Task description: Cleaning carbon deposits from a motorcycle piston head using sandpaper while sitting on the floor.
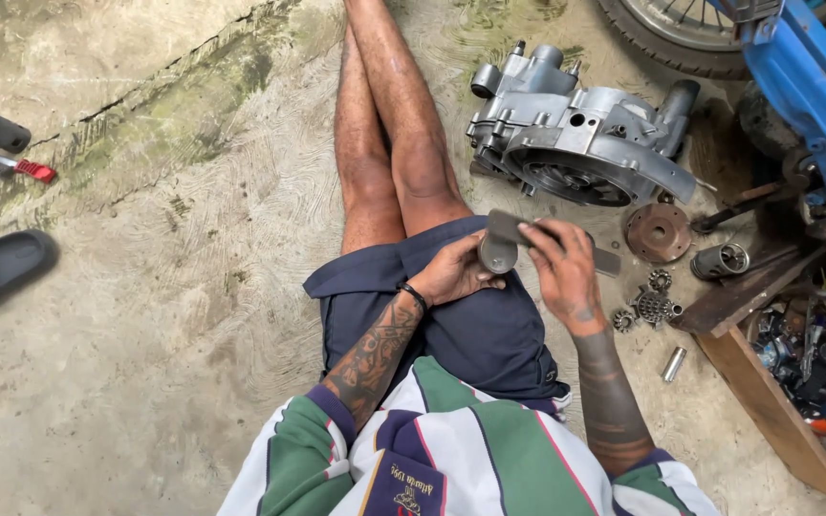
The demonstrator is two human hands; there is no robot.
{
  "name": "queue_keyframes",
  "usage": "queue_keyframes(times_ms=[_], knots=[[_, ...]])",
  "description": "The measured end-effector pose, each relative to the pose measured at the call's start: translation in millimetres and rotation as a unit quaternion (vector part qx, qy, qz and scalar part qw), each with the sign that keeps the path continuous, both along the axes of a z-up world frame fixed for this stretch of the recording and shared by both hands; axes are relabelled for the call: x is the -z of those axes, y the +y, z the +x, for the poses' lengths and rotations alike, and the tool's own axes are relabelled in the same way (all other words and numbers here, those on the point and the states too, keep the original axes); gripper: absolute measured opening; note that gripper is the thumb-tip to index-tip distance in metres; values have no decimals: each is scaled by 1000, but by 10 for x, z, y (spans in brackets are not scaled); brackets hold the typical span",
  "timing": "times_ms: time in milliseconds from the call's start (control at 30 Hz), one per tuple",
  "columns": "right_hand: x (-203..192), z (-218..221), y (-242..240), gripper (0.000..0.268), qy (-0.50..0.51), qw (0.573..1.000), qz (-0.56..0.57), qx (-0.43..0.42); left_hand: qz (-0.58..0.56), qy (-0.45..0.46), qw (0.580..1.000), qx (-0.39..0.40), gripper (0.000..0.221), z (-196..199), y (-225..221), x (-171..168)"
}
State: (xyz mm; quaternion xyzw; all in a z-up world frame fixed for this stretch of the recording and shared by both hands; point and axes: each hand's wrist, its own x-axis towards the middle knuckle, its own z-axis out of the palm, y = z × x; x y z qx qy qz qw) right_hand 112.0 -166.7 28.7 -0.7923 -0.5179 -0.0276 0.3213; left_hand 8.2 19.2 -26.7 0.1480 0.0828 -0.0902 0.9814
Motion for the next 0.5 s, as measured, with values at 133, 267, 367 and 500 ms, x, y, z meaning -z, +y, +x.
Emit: queue_keyframes(times_ms=[133,267,367,500], knots=[[-226,-239,126,39,21,999,12,-30,-3,-12,1000,-2,23,24,-65,285],[-5,-66,-5,38,-8,1000,-8,-15,-17,-17,1000,-15,24,-28,-64,171],[-98,-94,63,44,7,1000,10,4,-16,-37,999,-25,26,3,-34,99],[-78,-151,68,41,16,999,15,-32,-53,-45,997,-43,23,10,-63,178]])
